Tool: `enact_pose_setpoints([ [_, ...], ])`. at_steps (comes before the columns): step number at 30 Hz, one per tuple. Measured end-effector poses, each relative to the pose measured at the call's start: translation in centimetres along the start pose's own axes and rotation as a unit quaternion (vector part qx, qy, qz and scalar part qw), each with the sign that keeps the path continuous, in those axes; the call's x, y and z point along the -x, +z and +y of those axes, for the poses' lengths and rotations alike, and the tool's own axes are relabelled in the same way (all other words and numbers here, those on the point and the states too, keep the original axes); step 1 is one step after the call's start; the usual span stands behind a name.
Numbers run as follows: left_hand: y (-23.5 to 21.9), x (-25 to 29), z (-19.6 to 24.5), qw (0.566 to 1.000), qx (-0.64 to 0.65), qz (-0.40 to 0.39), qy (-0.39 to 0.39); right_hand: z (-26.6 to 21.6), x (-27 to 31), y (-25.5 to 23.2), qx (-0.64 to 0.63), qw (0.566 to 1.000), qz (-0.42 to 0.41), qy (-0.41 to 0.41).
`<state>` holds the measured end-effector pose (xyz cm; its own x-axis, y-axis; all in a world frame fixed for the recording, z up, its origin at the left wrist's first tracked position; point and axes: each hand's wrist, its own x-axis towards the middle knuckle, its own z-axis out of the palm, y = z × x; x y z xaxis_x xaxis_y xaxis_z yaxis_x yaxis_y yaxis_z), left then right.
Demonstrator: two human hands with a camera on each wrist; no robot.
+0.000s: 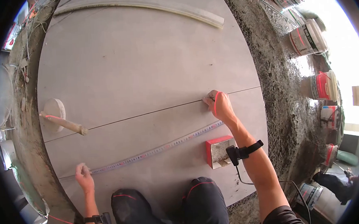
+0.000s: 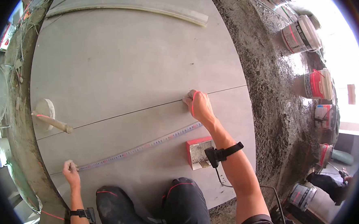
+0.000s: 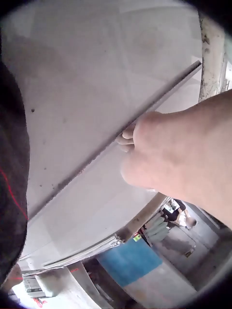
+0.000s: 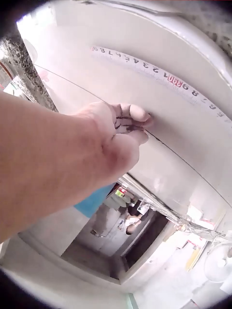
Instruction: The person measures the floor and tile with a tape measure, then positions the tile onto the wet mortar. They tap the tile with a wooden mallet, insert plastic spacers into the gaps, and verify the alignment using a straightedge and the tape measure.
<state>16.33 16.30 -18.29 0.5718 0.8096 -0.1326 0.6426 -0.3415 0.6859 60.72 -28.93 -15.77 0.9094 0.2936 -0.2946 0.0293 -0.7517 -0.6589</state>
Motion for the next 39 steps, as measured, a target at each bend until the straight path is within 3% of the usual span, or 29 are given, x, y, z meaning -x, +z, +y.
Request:
enact_pose_setpoints([
  [4, 0.0, -0.1, 0.6, 0.999, -0.023, -0.006, -0.039, -1.0, -0.1, 0.0, 0.061, 0.997, 0.011, -0.042],
  [8, 0.4, -0.5, -0.5, 0.998, -0.056, 0.016, 0.007, -0.3, -0.3, 0.8, 0.121, 0.987, 0.024, -0.102],
  [14, 0.7, -0.4, 0.3, 0.998, -0.051, 0.027, 0.018, -1.6, -0.4, 0.4, 0.109, 0.992, 0.007, -0.056],
  [24, 0.9, -0.3, 0.3, 0.998, -0.055, 0.028, 0.012, -3.1, -0.3, 1.8, 0.153, 0.985, -0.014, -0.077],
  [25, 0.9, -0.3, 0.3, 0.998, -0.054, 0.028, 0.013, -4.7, 0.6, 0.8, -0.123, 0.984, -0.126, -0.023],
  [26, 0.8, -0.4, 0.2, 0.998, -0.057, 0.022, 0.013, -6.1, 1.3, 0.0, -0.389, 0.893, -0.226, 0.032],
  [30, 0.4, -0.3, 0.5, 0.998, -0.059, 0.002, -0.003, -6.0, 3.5, -2.2, -0.355, 0.904, -0.239, 0.023],
  [33, 0.3, -0.8, -2.7, 0.998, -0.053, 0.008, 0.026, -1.1, 2.7, -3.3, -0.239, 0.963, -0.119, 0.038],
  [34, 0.3, -0.9, -3.0, 0.999, -0.036, 0.015, -0.006, 0.9, 2.4, -4.2, -0.23, 0.966, -0.108, 0.042],
  [35, 0.1, -0.9, -2.5, 0.999, -0.017, 0.019, -0.038, 3.1, 1.9, -5.4, 0.001, 1.0, -0.024, 0.008],
  [36, -0.1, -0.7, -0.6, 0.998, 0.02, 0.003, -0.061, 5.0, 1.4, -6.9, 0.234, 0.97, 0.057, -0.023],
  [38, -1.0, -0.5, 1.2, 0.995, 0.061, -0.019, -0.083, 7.7, 0.4, -10.3, 0.395, 0.913, 0.077, 0.066],
  [39, -1.8, -0.7, 0.7, 0.993, 0.055, -0.054, -0.087, 8.8, 0.0, -11.2, 0.464, 0.865, 0.178, 0.065],
])
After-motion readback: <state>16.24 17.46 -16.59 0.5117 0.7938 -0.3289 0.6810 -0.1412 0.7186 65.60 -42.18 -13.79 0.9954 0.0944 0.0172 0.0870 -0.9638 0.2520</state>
